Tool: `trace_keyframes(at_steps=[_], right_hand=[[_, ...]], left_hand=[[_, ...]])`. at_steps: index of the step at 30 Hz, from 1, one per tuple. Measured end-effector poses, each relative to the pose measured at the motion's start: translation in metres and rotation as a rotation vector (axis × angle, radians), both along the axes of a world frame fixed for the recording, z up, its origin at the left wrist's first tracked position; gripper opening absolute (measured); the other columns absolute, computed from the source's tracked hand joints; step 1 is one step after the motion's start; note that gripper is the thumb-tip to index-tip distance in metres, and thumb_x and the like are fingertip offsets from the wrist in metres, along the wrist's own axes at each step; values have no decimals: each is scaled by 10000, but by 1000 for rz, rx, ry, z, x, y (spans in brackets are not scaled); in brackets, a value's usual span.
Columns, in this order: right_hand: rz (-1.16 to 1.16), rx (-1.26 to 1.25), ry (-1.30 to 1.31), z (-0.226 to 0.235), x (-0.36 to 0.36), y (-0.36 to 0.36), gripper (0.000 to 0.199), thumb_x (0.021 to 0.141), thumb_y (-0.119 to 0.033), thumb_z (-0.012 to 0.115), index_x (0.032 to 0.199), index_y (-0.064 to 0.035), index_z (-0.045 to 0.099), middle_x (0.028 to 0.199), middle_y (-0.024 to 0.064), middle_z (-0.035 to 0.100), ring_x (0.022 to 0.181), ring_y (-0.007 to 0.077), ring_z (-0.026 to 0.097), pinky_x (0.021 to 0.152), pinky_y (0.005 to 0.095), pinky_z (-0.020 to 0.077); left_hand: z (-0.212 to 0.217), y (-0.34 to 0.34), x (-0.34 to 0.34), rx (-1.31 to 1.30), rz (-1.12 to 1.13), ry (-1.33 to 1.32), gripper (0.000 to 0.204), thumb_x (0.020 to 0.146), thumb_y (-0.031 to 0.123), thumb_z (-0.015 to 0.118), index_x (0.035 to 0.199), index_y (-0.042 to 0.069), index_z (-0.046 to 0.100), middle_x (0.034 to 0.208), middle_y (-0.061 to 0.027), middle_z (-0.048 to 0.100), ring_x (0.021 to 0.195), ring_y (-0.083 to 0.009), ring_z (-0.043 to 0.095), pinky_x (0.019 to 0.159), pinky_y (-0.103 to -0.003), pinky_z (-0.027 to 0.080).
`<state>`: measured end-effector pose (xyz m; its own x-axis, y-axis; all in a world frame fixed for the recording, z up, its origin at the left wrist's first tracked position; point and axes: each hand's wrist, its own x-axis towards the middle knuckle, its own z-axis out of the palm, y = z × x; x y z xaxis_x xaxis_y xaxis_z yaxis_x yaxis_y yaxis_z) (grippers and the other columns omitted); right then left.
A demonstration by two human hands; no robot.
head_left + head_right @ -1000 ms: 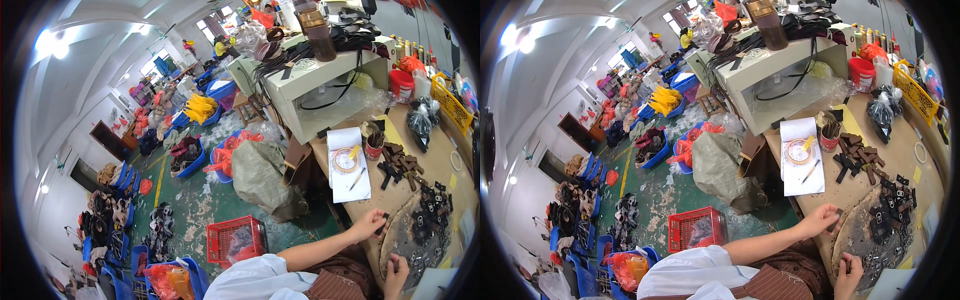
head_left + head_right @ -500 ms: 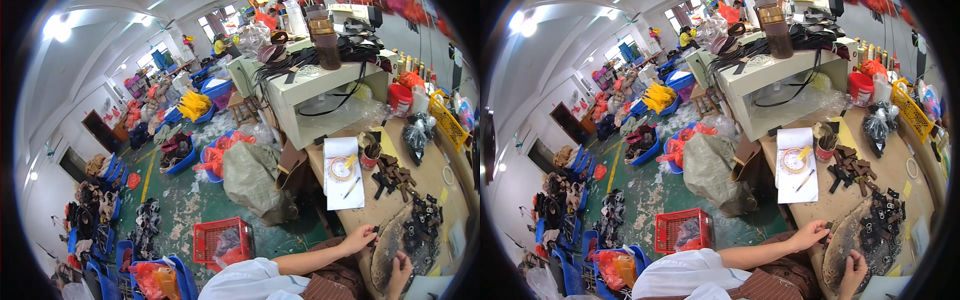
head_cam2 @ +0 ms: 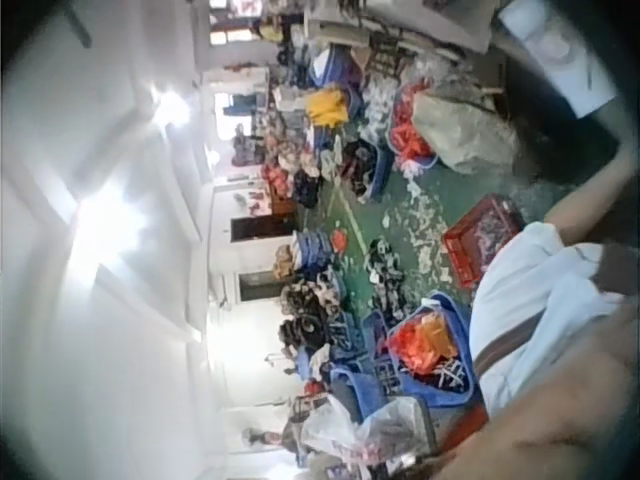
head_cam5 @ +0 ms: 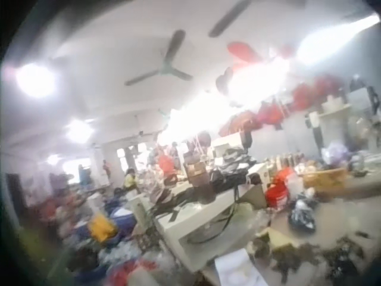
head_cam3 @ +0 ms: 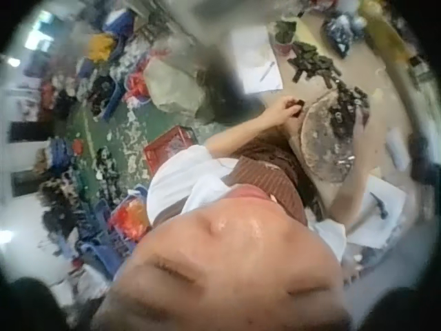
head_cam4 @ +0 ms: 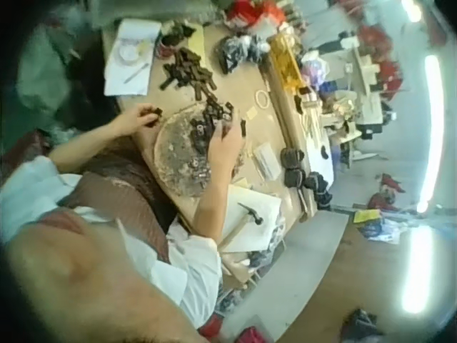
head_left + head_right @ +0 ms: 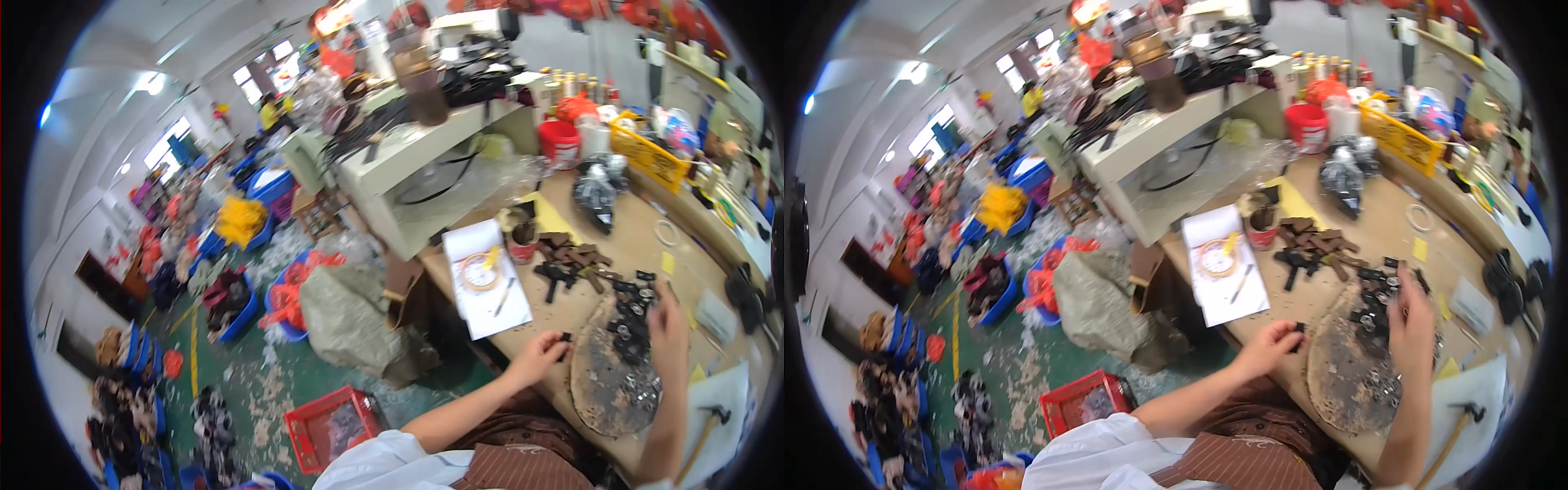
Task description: The person assembles small keychains by attaching metal clasps to short black leather straps. They repeatedly pick up a strap and a clasp, thread the strap through the clasp, and place the finished unit on the table. The process is repetitive and performed one at a time.
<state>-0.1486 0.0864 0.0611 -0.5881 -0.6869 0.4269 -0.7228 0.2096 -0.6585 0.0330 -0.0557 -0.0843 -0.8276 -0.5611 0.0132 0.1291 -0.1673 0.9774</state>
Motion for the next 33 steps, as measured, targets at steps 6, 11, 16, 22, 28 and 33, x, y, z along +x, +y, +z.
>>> trace_keyframes(at_steps=[6, 11, 16, 22, 28, 33], right_hand=[[29, -25, 571, 219, 5, -65, 650, 779, 11, 455, 1376, -197, 302, 785, 237, 548, 735, 371, 550, 719, 427, 434], [167, 16, 971, 245, 99, -52, 556, 719, -25, 555, 1257, 4, 421, 779, 122, 594, 770, 274, 595, 692, 375, 461], [-69, 236, 1156, 217, 28, 6, 419, 720, -130, 606, 1113, -15, 517, 888, 110, 603, 909, 242, 566, 766, 351, 449], [130, 174, 993, 193, 46, 36, 161, 687, -63, 616, 840, -24, 588, 924, 99, 623, 901, 178, 570, 742, 314, 468], [-91, 782, 543, 160, 1, 48, 241, 770, -18, 536, 998, 3, 610, 828, 161, 643, 741, 218, 621, 660, 331, 471], [386, 350, 64, 57, 53, 17, 104, 667, 76, 626, 759, 34, 646, 678, 122, 647, 641, 168, 634, 645, 290, 513]], left_hand=[[58, -16, 8, -142, 18, -7, 157, 903, 90, 507, 1001, -17, 565, 874, -29, 627, 781, -77, 573, 711, -213, 466], [80, -8, 25, -132, 76, -7, 142, 905, 94, 509, 985, -9, 563, 907, -45, 631, 809, -90, 591, 735, -227, 482], [77, 8, -4, -87, -47, 17, 150, 904, 98, 509, 1002, -7, 549, 921, -55, 631, 839, -128, 605, 767, -266, 497], [83, 15, 22, 261, 59, 6, 203, 898, 106, 519, 1054, -15, 566, 925, -73, 634, 858, -149, 603, 788, -264, 493], [47, 0, 20, -197, 4, -25, 193, 892, 166, 533, 959, -9, 580, 859, -31, 614, 783, -80, 570, 687, -230, 485], [44, 21, -9, 93, -162, 141, 149, 904, 135, 522, 993, 18, 547, 866, -7, 613, 810, -74, 571, 715, -227, 482]])
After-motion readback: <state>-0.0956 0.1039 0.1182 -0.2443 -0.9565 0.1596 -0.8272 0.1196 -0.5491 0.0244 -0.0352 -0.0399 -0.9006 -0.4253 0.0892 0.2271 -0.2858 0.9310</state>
